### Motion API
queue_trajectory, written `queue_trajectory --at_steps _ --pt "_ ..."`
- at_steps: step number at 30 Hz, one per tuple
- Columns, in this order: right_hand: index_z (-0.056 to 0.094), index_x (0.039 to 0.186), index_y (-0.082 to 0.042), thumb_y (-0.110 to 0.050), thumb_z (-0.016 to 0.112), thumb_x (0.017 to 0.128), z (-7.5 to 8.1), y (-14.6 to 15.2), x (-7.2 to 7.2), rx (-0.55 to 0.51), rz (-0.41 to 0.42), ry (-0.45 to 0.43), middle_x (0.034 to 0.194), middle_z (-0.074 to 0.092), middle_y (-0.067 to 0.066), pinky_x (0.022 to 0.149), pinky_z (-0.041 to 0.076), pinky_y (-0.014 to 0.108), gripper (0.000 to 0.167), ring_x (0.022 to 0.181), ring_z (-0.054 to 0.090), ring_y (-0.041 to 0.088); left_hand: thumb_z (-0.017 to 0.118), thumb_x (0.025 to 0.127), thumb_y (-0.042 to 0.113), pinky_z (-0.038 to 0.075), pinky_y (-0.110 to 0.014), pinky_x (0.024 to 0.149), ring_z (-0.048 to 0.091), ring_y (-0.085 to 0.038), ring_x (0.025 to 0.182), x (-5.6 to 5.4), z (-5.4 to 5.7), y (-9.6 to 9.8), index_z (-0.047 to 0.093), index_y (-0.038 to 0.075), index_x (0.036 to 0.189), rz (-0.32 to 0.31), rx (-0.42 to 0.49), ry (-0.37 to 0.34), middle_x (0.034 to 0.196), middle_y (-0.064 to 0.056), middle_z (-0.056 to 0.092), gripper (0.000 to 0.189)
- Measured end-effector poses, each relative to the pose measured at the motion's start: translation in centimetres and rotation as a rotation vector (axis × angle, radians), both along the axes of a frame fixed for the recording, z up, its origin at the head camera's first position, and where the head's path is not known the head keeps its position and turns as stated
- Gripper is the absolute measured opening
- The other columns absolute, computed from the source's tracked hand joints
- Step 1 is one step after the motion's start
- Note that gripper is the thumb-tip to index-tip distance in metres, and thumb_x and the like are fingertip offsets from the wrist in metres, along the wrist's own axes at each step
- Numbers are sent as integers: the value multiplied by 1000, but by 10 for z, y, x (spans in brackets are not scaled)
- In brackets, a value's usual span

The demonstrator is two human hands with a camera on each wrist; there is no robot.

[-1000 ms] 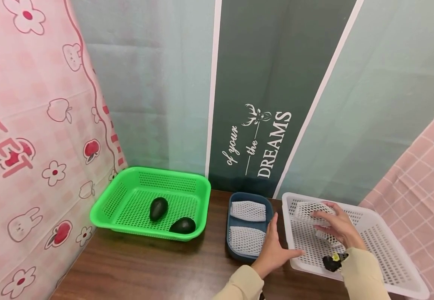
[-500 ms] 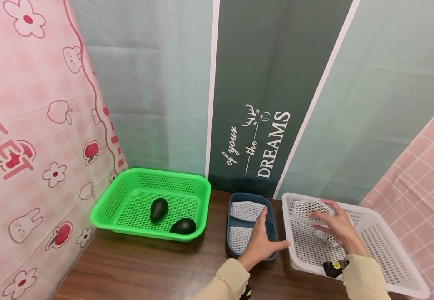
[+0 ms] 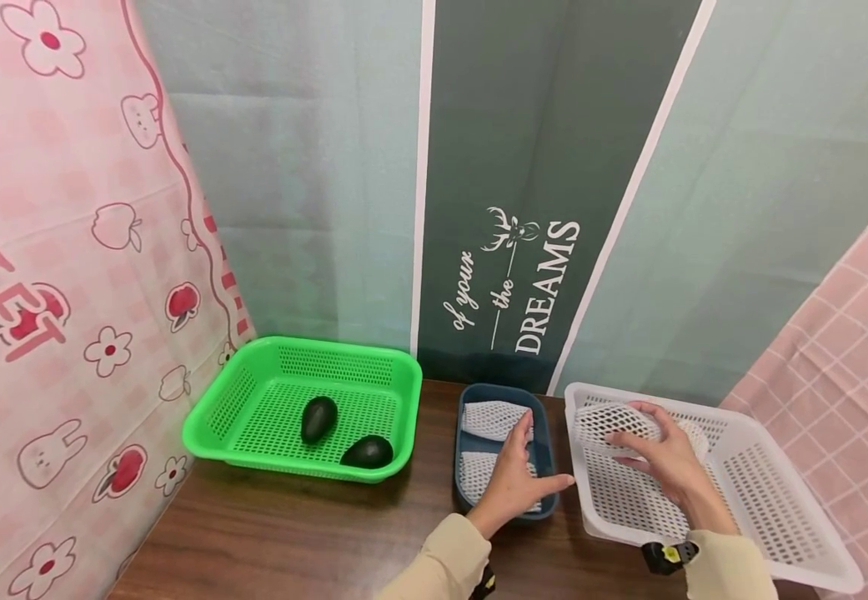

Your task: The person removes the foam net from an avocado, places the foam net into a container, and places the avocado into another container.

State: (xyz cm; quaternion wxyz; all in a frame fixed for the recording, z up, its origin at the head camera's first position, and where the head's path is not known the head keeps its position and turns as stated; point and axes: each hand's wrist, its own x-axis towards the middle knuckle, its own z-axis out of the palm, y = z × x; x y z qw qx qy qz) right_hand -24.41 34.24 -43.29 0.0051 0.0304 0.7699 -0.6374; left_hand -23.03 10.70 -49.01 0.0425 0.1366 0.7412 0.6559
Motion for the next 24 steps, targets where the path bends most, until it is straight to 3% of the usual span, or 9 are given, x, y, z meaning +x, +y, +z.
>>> queue_trajectory --at_steps 6,13,18,24 --pt "39 129 -8 -5 72 86 -1 -11 9 15 3 8 109 50 11 73 56 43 55 86 64 15 80 81 21 41 -35 100 41 -23 133 0 3 -4 32 18 149 -23 91 -53 150 0 35 83" --pt "38 132 -7 -4 72 86 -1 -26 16 -3 20 10 116 44 20 74 55 45 58 87 64 18 78 84 22 48 -33 92 50 -26 125 -2 5 -7 38 22 144 -23 142 -95 142 -1 43 72" --pt "36 135 -5 -1 71 85 -3 -34 23 -17 40 5 113 47 20 73 55 45 61 86 65 20 74 87 28 49 -33 90 51 -25 124 -1 6 -8 39 20 144 -22 136 -89 141 -3 44 68" --pt "37 133 -3 3 71 84 -7 -43 30 -40 59 15 111 48 18 72 56 46 60 86 65 22 68 93 26 50 -32 88 51 -26 124 2 8 -9 41 20 142 -50 212 -67 141 -7 43 56"
